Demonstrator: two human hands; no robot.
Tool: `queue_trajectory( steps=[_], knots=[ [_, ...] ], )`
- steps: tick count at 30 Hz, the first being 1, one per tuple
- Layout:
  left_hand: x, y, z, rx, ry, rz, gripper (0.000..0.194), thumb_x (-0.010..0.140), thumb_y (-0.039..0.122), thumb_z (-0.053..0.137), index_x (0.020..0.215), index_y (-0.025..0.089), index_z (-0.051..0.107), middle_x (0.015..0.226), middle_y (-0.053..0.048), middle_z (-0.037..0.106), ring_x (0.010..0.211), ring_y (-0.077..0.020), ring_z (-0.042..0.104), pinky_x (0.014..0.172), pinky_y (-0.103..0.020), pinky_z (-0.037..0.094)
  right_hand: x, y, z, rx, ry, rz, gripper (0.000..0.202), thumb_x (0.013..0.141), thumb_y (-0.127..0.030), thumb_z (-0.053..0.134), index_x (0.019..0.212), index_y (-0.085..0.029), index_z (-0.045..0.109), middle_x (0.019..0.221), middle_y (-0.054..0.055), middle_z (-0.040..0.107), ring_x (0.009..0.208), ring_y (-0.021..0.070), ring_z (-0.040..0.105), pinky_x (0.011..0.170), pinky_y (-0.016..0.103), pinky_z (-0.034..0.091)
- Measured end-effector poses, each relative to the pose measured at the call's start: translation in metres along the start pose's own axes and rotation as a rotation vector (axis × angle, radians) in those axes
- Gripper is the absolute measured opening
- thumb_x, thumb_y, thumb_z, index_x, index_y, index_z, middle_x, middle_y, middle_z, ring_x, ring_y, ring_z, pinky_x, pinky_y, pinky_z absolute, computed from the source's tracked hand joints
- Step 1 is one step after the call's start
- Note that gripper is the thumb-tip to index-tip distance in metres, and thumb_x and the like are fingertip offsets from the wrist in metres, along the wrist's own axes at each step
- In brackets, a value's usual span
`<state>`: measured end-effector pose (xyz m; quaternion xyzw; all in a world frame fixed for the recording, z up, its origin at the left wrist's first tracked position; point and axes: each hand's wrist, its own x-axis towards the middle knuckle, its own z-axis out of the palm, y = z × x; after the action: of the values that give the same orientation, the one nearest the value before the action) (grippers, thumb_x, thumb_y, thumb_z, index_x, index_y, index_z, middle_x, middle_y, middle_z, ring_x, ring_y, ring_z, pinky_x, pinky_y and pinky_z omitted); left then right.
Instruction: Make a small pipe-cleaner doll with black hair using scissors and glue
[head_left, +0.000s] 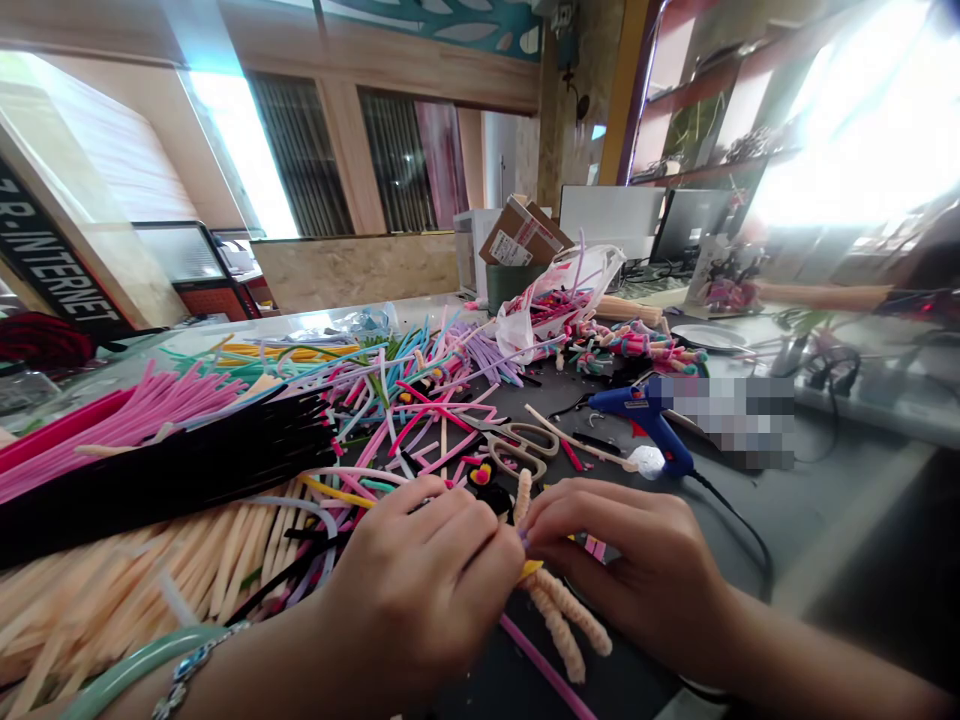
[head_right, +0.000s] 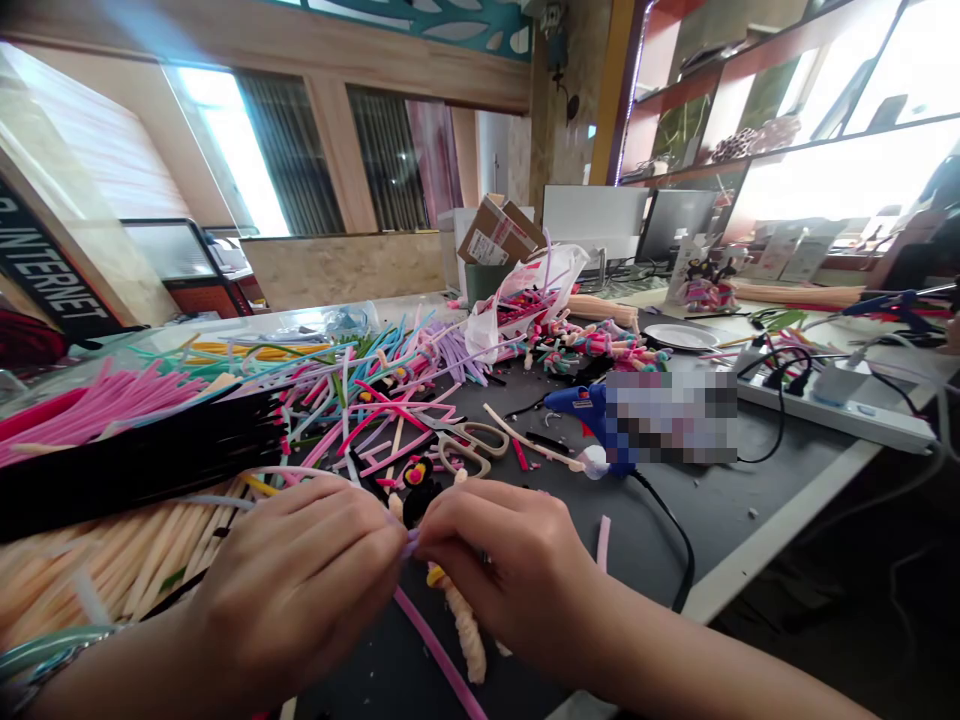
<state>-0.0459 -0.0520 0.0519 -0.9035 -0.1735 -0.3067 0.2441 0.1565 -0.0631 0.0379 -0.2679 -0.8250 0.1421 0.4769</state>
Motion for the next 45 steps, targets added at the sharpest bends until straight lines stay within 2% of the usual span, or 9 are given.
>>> queue_trajectory(
  steps=[3, 8, 13, 17, 23, 29, 38, 40, 45],
  knots=[
    [0.002, -0.003, 0.003, -0.270, -0.020, -0.209, 0.007, 0.085, 0.013, 0.057, 0.086, 0.018, 0.062, 0.074, -0.002, 0.069, 0.067, -0.0176, 0.065, 0.062, -0.031, 0.051, -0.001, 0.003, 0.000, -0.022, -0.001, -0.032, 0.012, 0.087, -0.008, 0.057, 0.087, -0.018, 0.063, 0.082, 0.003, 0.069, 0.075, 0.0105, 0.067, 0.069, 0.018, 0.054],
    [0.007, -0.009, 0.007, -1.087, -0.287, -0.689, 0.015, 0.078, 0.023, 0.073, 0.091, 0.020, 0.066, 0.081, 0.001, 0.073, 0.069, -0.0126, 0.067, 0.062, -0.021, 0.053, -0.004, 0.008, -0.001, -0.090, 0.049, -0.108, 0.012, 0.086, -0.007, 0.060, 0.089, -0.017, 0.067, 0.083, 0.004, 0.072, 0.072, 0.0097, 0.068, 0.065, 0.016, 0.054],
    [0.003, -0.011, 0.019, -1.571, -0.279, -0.980, 0.015, 0.076, 0.023, 0.075, 0.086, 0.015, 0.068, 0.077, -0.003, 0.073, 0.074, -0.0162, 0.070, 0.070, -0.027, 0.056, -0.008, 0.009, -0.002, -0.189, 0.073, -0.135, 0.012, 0.088, -0.012, 0.060, 0.092, -0.020, 0.068, 0.084, 0.003, 0.074, 0.071, 0.0092, 0.069, 0.063, 0.015, 0.054],
    [-0.001, -0.013, 0.028, -1.730, -0.318, -1.058, 0.020, 0.069, 0.023, 0.081, 0.079, 0.014, 0.066, 0.070, -0.002, 0.073, 0.066, -0.0135, 0.070, 0.066, -0.025, 0.054, -0.012, 0.009, 0.000, -0.223, 0.030, -0.166, 0.014, 0.090, -0.011, 0.055, 0.094, -0.019, 0.067, 0.085, 0.004, 0.074, 0.070, 0.0102, 0.069, 0.063, 0.017, 0.054],
    [-0.003, -0.013, 0.034, -1.773, -0.290, -1.131, 0.025, 0.061, 0.022, 0.087, 0.073, 0.013, 0.067, 0.065, -0.001, 0.072, 0.060, -0.0124, 0.068, 0.064, -0.024, 0.054, -0.018, 0.014, 0.003, -0.227, -0.011, -0.194, 0.017, 0.090, -0.008, 0.052, 0.093, -0.015, 0.066, 0.085, 0.007, 0.072, 0.069, 0.0126, 0.068, 0.059, 0.019, 0.052],
    [-0.003, -0.011, 0.032, -1.779, -0.246, -1.125, 0.022, 0.058, 0.019, 0.088, 0.066, 0.012, 0.069, 0.067, -0.002, 0.072, 0.058, -0.0128, 0.068, 0.061, -0.024, 0.054, -0.015, 0.014, 0.004, -0.117, -0.028, -0.140, 0.015, 0.090, -0.010, 0.056, 0.094, -0.015, 0.069, 0.083, 0.006, 0.072, 0.070, 0.0108, 0.068, 0.063, 0.016, 0.052],
    [-0.011, -0.014, 0.038, -1.743, -0.323, -1.024, 0.024, 0.067, 0.029, 0.083, 0.072, 0.012, 0.068, 0.067, -0.002, 0.069, 0.059, -0.0113, 0.066, 0.059, -0.020, 0.052, -0.016, 0.019, 0.003, -0.036, -0.028, -0.147, 0.011, 0.090, -0.013, 0.058, 0.093, -0.015, 0.069, 0.084, 0.006, 0.073, 0.073, 0.0100, 0.069, 0.067, 0.015, 0.053],
    [-0.014, -0.015, 0.037, -1.611, -0.337, -0.914, 0.022, 0.073, 0.030, 0.079, 0.073, 0.012, 0.067, 0.068, -0.003, 0.069, 0.063, -0.0127, 0.067, 0.061, -0.021, 0.052, -0.018, 0.020, 0.004, -0.013, -0.049, -0.139, 0.010, 0.091, -0.014, 0.058, 0.092, -0.015, 0.068, 0.081, 0.006, 0.073, 0.072, 0.0100, 0.069, 0.068, 0.015, 0.053],
    [-0.010, -0.014, 0.021, -1.164, -0.266, -0.362, 0.004, 0.083, 0.014, 0.066, 0.080, 0.013, 0.065, 0.078, -0.007, 0.072, 0.075, -0.0143, 0.067, 0.073, -0.022, 0.051, -0.026, 0.019, 0.007, 0.032, -0.067, -0.138, 0.011, 0.092, -0.015, 0.057, 0.099, -0.014, 0.064, 0.082, 0.005, 0.072, 0.072, 0.0100, 0.068, 0.070, 0.014, 0.054]
  ],
)
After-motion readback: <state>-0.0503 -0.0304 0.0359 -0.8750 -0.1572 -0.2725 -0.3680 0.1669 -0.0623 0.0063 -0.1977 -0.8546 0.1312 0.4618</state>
